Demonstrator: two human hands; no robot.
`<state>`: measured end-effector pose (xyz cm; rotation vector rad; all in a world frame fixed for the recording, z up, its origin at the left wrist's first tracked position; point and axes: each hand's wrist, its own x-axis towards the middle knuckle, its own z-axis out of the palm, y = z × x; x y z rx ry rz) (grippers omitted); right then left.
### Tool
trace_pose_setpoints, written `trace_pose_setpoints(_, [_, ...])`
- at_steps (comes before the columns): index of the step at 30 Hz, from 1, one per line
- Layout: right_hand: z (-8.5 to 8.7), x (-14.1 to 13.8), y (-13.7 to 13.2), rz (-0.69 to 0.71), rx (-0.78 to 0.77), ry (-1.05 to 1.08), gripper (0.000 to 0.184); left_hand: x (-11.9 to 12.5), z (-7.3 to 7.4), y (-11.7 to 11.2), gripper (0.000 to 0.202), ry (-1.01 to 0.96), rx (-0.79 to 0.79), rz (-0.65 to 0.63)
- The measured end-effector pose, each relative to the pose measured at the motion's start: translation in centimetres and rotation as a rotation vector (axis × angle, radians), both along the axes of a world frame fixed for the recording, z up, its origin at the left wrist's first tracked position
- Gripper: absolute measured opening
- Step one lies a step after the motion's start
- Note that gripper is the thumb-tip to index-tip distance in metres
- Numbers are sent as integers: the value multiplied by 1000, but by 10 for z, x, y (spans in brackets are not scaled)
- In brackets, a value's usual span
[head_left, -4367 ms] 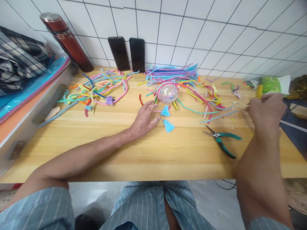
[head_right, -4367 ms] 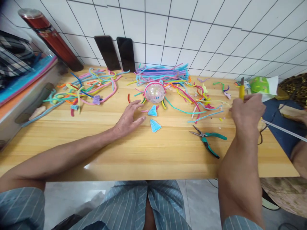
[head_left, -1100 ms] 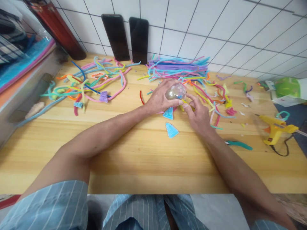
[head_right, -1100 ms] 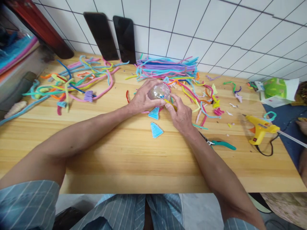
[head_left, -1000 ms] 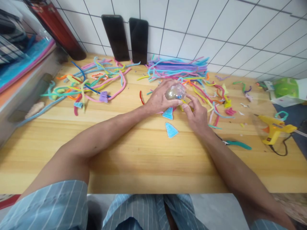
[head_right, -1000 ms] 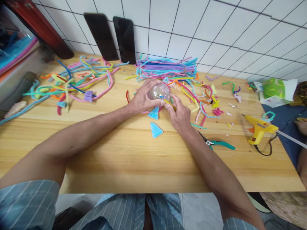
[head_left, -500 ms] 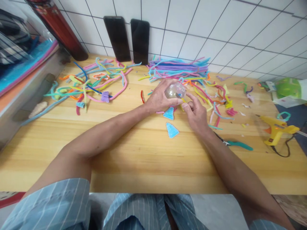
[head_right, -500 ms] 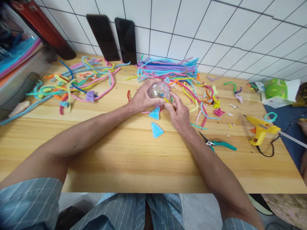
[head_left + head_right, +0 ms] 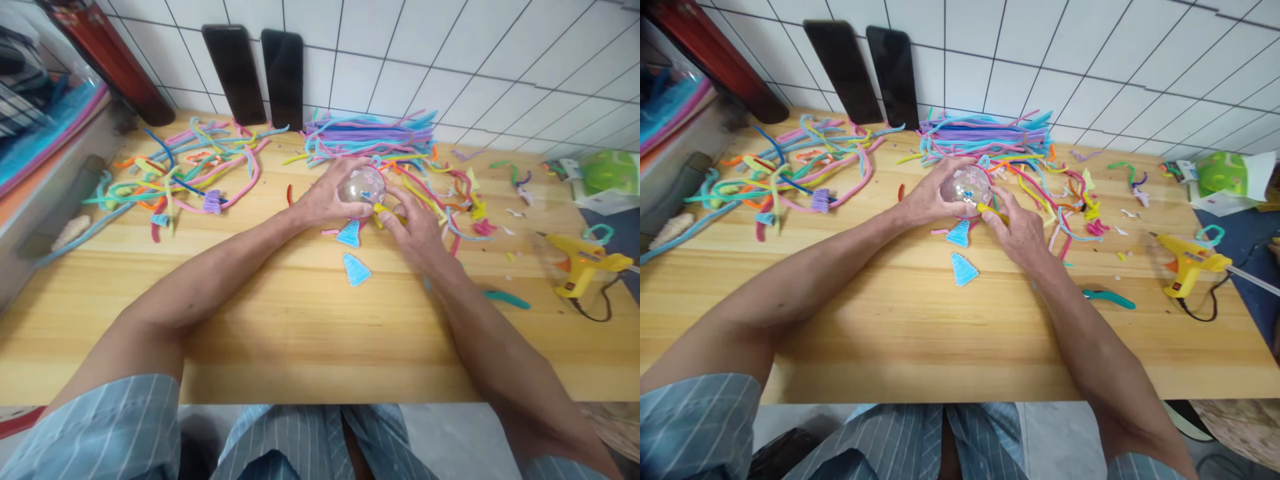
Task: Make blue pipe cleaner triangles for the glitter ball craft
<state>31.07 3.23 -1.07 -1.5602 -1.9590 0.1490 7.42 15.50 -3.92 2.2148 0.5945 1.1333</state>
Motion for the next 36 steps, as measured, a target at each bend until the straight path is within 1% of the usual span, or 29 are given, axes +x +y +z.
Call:
trace_pose_setpoints(3, [3, 1, 0, 16, 2, -17, 57, 2, -4, 0, 101, -24, -20, -10])
trace_pose_setpoints(7, [5, -2, 0, 9, 12, -17, 54, 6, -7, -1, 108, -21, -23, 26])
trace_pose_setpoints(13, [6, -2, -1, 12, 5, -18, 51, 9, -2, -5, 94, -38, 2, 47])
trace_pose_setpoints(17, [5, -1, -1, 6, -9, -3, 50, 9, 0, -8, 94, -32, 14, 48])
trace_pose_setpoints(21, [3, -4, -2, -10, -27, 18, 51, 9, -1, -9, 92, -30, 34, 59])
trace_pose_setpoints(29, [-4, -10, -5, -11, 18, 86, 56, 9, -5, -9, 89, -37, 39, 72])
trace_pose_setpoints(36, [-6, -15, -7, -29, -13, 167, 48, 10, -6, -10, 88, -39, 37, 74])
